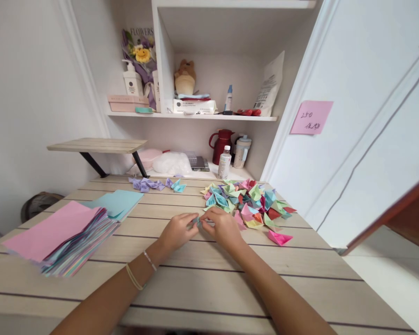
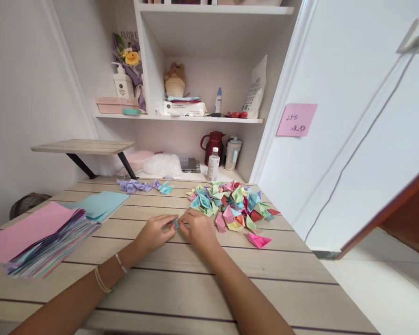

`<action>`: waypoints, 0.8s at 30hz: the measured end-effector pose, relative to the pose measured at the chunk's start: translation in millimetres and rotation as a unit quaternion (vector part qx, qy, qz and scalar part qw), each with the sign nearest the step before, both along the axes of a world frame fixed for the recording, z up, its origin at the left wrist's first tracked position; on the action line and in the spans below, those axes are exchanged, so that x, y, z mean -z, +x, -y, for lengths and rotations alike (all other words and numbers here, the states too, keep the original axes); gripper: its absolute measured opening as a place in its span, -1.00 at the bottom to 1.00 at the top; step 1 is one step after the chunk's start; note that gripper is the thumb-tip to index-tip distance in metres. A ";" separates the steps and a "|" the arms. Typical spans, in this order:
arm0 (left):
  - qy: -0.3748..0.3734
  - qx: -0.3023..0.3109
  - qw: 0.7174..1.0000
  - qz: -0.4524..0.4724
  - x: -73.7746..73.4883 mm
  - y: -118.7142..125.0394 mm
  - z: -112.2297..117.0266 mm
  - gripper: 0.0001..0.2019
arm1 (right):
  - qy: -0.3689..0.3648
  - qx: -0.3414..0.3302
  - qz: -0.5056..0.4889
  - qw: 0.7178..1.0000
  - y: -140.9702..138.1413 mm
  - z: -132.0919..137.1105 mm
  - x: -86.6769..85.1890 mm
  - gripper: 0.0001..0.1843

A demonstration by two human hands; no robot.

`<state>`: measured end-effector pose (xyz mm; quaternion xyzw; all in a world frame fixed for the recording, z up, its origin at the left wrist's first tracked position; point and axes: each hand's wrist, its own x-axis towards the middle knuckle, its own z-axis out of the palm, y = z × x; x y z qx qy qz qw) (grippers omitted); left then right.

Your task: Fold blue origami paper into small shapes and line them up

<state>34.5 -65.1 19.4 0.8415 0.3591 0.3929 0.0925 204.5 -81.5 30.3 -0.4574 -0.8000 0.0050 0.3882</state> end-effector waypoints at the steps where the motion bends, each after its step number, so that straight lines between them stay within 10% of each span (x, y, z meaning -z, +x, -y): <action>1: 0.008 -0.001 1.000 -0.010 0.2 0.0 0.0 -0.69 | 0.008 -0.004 0.023 1.000 0.2 0.3 -0.1 -0.87; 24: -0.034 0.001 0.999 0.037 -2.0 1.2 -0.2 -0.75 | -0.058 0.074 -0.059 0.994 -4.8 1.5 -0.1 -0.94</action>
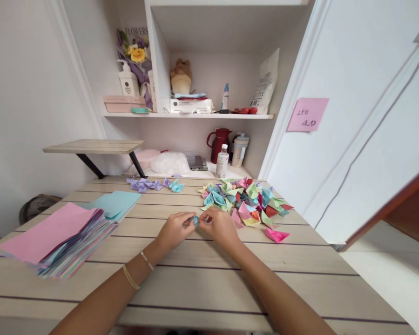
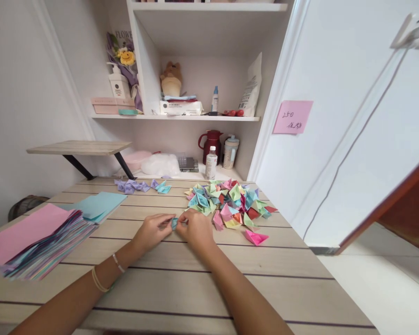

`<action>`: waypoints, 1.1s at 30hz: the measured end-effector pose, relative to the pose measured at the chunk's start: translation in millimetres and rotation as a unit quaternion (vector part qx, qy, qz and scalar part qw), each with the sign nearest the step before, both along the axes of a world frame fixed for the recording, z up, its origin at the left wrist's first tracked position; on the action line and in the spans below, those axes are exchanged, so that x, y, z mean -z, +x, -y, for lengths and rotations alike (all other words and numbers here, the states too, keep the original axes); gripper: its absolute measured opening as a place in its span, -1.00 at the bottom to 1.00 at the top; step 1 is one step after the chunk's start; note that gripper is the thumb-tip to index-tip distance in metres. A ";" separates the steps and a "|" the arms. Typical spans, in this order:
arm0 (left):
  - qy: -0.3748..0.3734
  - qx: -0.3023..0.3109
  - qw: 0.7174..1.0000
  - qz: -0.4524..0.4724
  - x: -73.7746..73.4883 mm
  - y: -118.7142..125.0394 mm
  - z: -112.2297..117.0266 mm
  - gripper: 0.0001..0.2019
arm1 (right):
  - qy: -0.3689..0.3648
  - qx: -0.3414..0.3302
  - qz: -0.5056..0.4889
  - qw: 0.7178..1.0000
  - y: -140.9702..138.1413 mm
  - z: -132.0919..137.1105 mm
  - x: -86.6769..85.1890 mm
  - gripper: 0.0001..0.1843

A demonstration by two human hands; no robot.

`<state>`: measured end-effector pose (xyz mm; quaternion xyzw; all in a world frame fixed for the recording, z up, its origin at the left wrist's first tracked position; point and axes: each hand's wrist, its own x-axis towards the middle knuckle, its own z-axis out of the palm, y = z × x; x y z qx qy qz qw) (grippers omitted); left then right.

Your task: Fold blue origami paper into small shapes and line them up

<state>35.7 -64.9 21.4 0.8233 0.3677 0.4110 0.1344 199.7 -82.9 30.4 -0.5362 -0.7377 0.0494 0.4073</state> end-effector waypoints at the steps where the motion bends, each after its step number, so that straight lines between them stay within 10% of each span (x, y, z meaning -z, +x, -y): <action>1: -0.002 0.001 1.000 0.002 -0.3 0.1 0.1 -0.75 | -0.002 -0.005 -0.001 1.000 0.3 -0.4 -0.1 -0.94; 16: 0.034 0.011 0.999 -0.040 -0.3 -0.4 0.9 -0.74 | -0.061 -0.106 -0.090 0.988 -2.8 -4.3 9.5 -0.90; 25: -0.011 0.001 0.999 -0.044 -4.0 -1.3 -0.7 -0.81 | 0.065 -0.108 0.183 0.975 -5.9 0.0 5.9 -0.81; 33: -0.003 0.007 0.999 -0.043 -6.5 0.2 2.5 -0.80 | -0.004 -0.072 0.122 0.990 -0.4 0.5 2.9 -0.88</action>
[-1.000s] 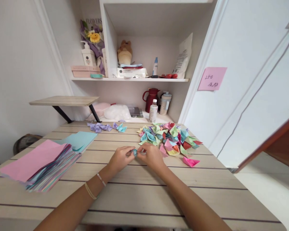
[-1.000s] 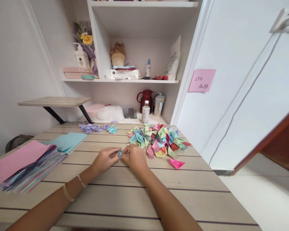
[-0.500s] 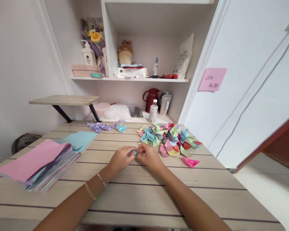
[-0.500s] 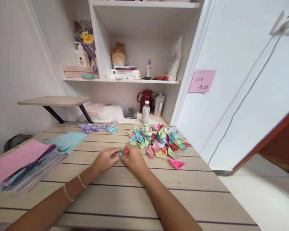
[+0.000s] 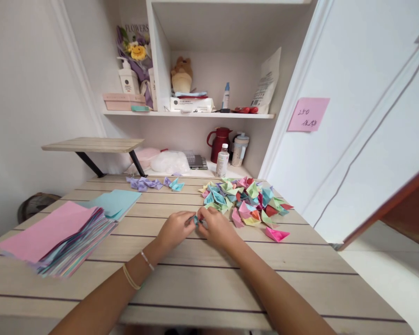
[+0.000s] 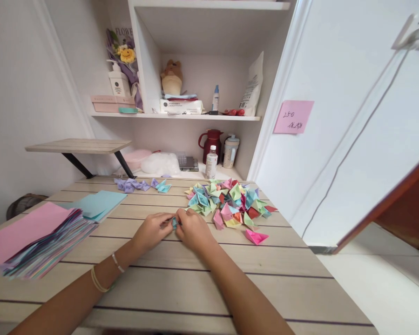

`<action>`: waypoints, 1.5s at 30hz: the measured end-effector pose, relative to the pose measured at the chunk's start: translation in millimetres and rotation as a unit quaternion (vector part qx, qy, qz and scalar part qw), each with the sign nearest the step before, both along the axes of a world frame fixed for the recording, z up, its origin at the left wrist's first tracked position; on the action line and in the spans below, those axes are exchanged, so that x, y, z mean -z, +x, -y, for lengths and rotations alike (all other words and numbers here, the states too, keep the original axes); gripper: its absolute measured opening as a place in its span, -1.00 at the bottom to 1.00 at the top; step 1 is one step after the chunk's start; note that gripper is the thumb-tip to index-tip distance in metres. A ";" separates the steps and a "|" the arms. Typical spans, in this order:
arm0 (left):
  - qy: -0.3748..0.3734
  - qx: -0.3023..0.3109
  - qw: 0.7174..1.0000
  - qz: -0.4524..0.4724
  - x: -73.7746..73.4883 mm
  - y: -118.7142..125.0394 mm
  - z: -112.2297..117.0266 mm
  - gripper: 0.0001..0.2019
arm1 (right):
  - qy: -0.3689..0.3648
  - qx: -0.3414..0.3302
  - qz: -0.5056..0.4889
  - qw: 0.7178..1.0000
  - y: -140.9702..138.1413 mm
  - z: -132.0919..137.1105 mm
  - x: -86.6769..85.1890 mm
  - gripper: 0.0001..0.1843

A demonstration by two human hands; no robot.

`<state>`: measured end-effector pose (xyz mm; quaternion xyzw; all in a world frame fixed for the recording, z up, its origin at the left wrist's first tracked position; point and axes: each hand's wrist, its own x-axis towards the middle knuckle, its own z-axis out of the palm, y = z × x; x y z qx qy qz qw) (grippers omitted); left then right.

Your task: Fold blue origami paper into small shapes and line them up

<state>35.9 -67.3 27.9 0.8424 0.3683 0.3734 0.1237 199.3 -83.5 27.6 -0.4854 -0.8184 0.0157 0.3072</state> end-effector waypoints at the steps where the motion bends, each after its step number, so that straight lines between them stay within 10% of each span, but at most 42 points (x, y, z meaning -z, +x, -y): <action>1: 0.002 0.002 1.000 -0.001 -0.1 0.1 0.2 -0.79 | -0.012 -0.005 -0.016 1.000 0.7 -0.1 0.1 -0.88; 12: 0.041 0.009 0.998 -0.037 2.5 1.4 -0.5 -0.73 | -0.116 -0.015 -0.235 0.965 -3.2 -5.0 3.0 -0.78; 26: 0.106 0.038 0.994 -0.011 7.1 5.2 3.7 -0.73 | -0.118 0.046 -0.262 0.957 -7.1 -9.2 12.9 -0.92; 32: -0.083 0.010 0.983 0.162 3.4 5.8 1.2 -0.74 | -0.054 0.063 -0.263 0.961 -9.8 -10.0 10.6 -0.86; 38: -0.344 0.035 0.855 0.386 3.2 9.7 -5.5 -0.62 | -0.100 0.035 -0.408 0.907 -2.7 -16.6 15.3 -0.86; 45: -0.387 0.055 0.831 0.396 10.0 8.9 -9.8 -0.63 | -0.161 0.019 -0.505 0.848 2.1 -22.3 19.8 -0.74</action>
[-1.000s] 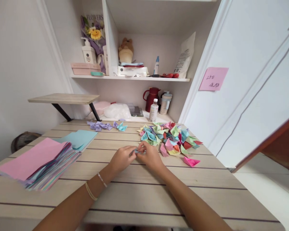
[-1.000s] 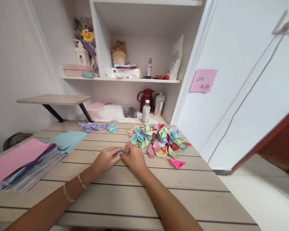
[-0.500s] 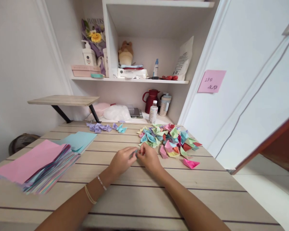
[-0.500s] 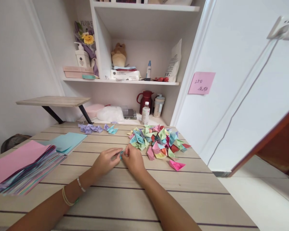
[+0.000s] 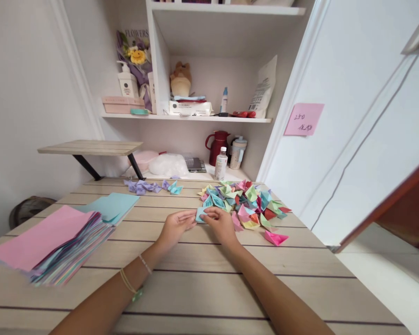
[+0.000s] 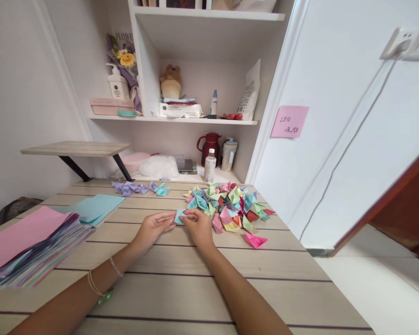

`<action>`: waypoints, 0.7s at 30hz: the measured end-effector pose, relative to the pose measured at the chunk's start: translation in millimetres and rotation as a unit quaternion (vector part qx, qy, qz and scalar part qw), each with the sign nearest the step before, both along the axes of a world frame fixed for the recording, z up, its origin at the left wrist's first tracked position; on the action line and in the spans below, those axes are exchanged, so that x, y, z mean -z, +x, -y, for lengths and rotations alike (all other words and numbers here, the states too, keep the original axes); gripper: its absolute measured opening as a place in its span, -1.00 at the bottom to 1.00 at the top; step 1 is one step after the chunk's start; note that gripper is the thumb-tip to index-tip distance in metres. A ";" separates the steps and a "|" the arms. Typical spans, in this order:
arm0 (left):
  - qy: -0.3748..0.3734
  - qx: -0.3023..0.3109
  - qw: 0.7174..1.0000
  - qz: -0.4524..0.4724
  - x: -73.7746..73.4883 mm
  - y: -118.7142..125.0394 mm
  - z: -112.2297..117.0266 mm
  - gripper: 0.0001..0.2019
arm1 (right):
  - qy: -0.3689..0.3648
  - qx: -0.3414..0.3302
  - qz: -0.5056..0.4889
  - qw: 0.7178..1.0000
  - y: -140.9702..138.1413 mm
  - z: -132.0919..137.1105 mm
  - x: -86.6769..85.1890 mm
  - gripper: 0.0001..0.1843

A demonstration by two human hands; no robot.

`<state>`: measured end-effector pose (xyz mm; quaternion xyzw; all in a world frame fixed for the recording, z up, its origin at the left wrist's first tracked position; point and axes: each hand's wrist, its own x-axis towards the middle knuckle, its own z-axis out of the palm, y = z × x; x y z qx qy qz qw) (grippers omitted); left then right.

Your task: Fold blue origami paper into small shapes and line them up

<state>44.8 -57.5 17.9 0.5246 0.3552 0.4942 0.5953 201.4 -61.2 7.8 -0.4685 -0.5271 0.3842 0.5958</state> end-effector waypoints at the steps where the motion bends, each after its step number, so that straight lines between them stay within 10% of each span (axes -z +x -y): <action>1: 0.003 -0.006 1.000 -0.006 0.9 -1.0 -1.1 -0.62 | -0.007 -0.006 -0.009 1.000 -0.3 -0.3 0.1 -0.73; 21: -0.043 -0.009 0.999 -0.009 3.3 -2.4 0.8 -0.63 | -0.019 -0.131 0.002 0.991 -5.3 3.5 -0.9 -0.76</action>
